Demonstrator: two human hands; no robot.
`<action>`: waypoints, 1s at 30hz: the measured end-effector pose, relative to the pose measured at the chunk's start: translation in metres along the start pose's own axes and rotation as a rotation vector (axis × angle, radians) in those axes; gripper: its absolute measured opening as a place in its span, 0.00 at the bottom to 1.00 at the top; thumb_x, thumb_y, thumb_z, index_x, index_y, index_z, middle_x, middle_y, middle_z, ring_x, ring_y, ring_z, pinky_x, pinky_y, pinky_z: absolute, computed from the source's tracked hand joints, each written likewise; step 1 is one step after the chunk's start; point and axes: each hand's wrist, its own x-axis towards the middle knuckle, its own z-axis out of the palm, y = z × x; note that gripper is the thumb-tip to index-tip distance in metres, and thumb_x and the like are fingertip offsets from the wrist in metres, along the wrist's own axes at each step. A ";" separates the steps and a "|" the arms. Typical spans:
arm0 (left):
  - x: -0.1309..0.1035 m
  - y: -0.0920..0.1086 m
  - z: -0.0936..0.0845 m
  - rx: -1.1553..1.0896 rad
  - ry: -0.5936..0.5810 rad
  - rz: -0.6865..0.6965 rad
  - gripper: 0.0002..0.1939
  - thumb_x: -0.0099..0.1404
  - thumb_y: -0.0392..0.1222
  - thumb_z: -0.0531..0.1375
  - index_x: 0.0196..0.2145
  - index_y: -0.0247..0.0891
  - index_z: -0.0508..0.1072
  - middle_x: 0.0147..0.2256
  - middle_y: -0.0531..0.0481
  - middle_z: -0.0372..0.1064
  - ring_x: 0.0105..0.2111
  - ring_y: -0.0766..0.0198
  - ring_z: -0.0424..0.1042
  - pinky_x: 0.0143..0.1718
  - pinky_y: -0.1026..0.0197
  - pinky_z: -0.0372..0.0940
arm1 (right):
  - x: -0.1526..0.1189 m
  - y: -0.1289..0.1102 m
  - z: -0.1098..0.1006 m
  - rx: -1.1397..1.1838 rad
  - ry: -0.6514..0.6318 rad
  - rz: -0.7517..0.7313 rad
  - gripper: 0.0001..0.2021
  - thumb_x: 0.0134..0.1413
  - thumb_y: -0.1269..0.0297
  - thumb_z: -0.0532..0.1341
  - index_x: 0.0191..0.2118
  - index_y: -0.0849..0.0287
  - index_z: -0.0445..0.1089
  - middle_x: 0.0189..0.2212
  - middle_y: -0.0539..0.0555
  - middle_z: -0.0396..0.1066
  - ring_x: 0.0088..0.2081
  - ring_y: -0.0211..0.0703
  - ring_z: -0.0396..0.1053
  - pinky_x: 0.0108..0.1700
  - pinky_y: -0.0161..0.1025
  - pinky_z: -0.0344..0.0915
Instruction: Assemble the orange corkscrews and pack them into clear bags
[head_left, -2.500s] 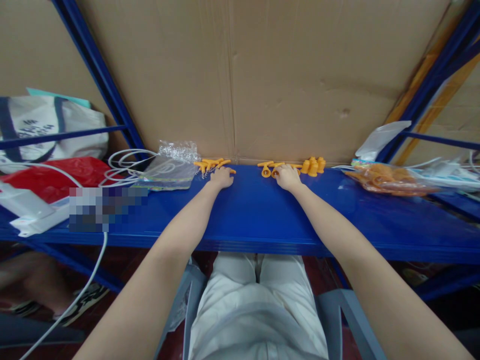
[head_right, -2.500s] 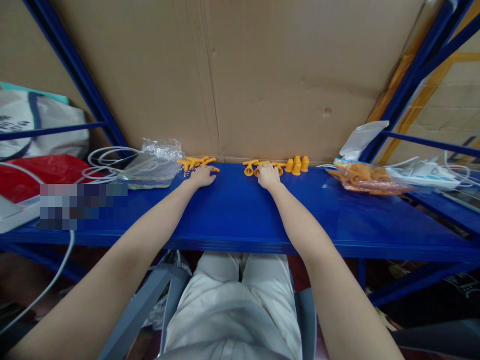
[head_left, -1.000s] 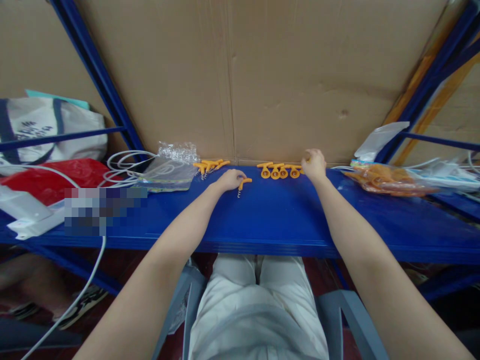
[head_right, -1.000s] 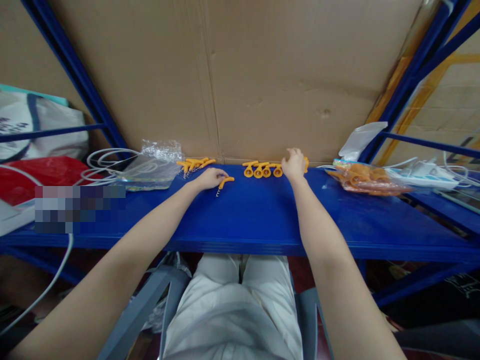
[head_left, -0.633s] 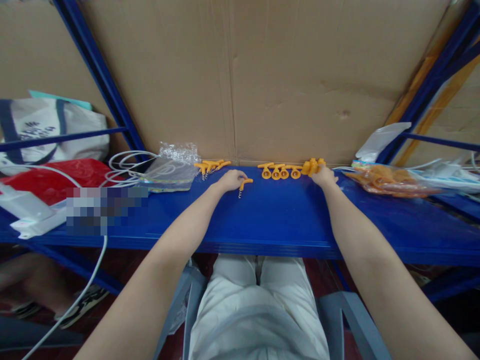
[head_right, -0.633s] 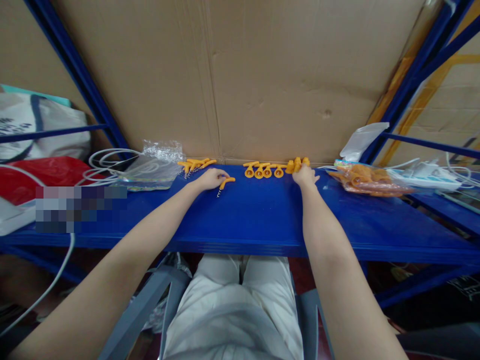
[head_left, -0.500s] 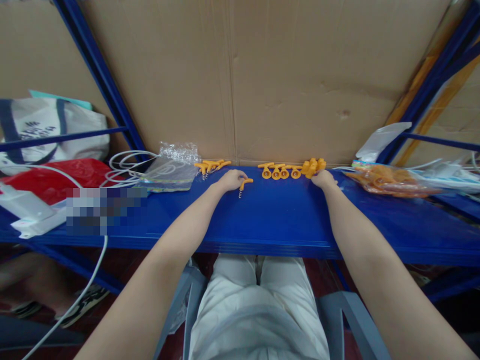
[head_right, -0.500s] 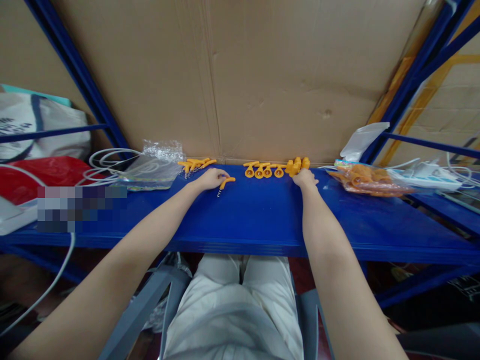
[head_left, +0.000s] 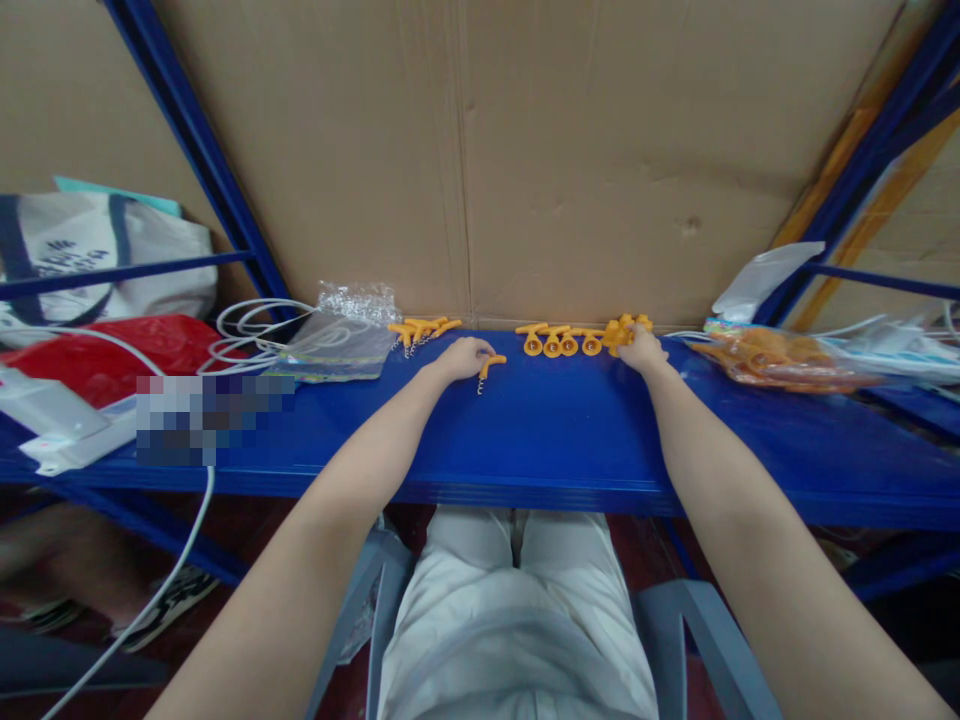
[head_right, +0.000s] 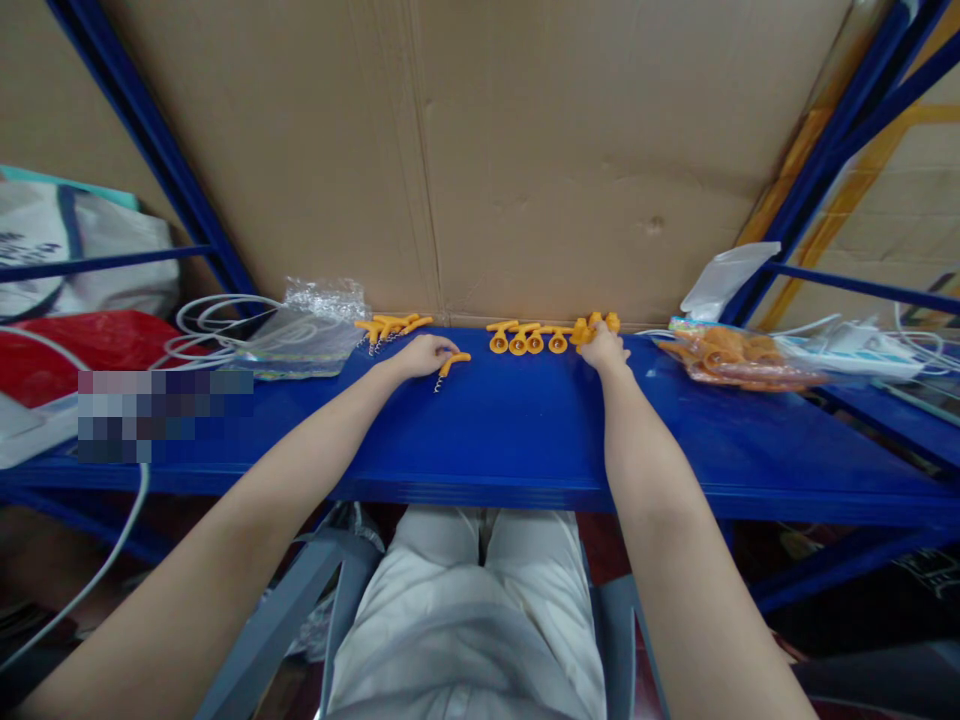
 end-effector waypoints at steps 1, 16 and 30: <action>0.000 0.000 0.000 -0.002 0.000 0.002 0.16 0.64 0.32 0.57 0.45 0.37 0.80 0.38 0.47 0.80 0.39 0.61 0.76 0.47 0.64 0.67 | -0.001 -0.003 -0.002 0.032 -0.027 0.080 0.25 0.56 0.61 0.61 0.59 0.62 0.66 0.49 0.73 0.69 0.48 0.63 0.66 0.45 0.55 0.60; -0.003 0.006 -0.003 0.001 -0.004 -0.018 0.16 0.64 0.31 0.56 0.46 0.36 0.80 0.39 0.46 0.80 0.39 0.60 0.77 0.46 0.64 0.66 | -0.006 -0.016 -0.019 0.034 -0.198 0.256 0.20 0.47 0.58 0.68 0.48 0.58 0.74 0.52 0.66 0.72 0.56 0.63 0.67 0.55 0.59 0.61; -0.001 0.002 -0.002 -0.011 -0.006 0.023 0.16 0.63 0.32 0.58 0.45 0.36 0.80 0.38 0.46 0.80 0.38 0.61 0.76 0.45 0.64 0.67 | -0.013 -0.031 -0.005 0.018 -0.243 -0.056 0.23 0.53 0.61 0.61 0.54 0.63 0.71 0.48 0.67 0.74 0.52 0.66 0.70 0.52 0.55 0.65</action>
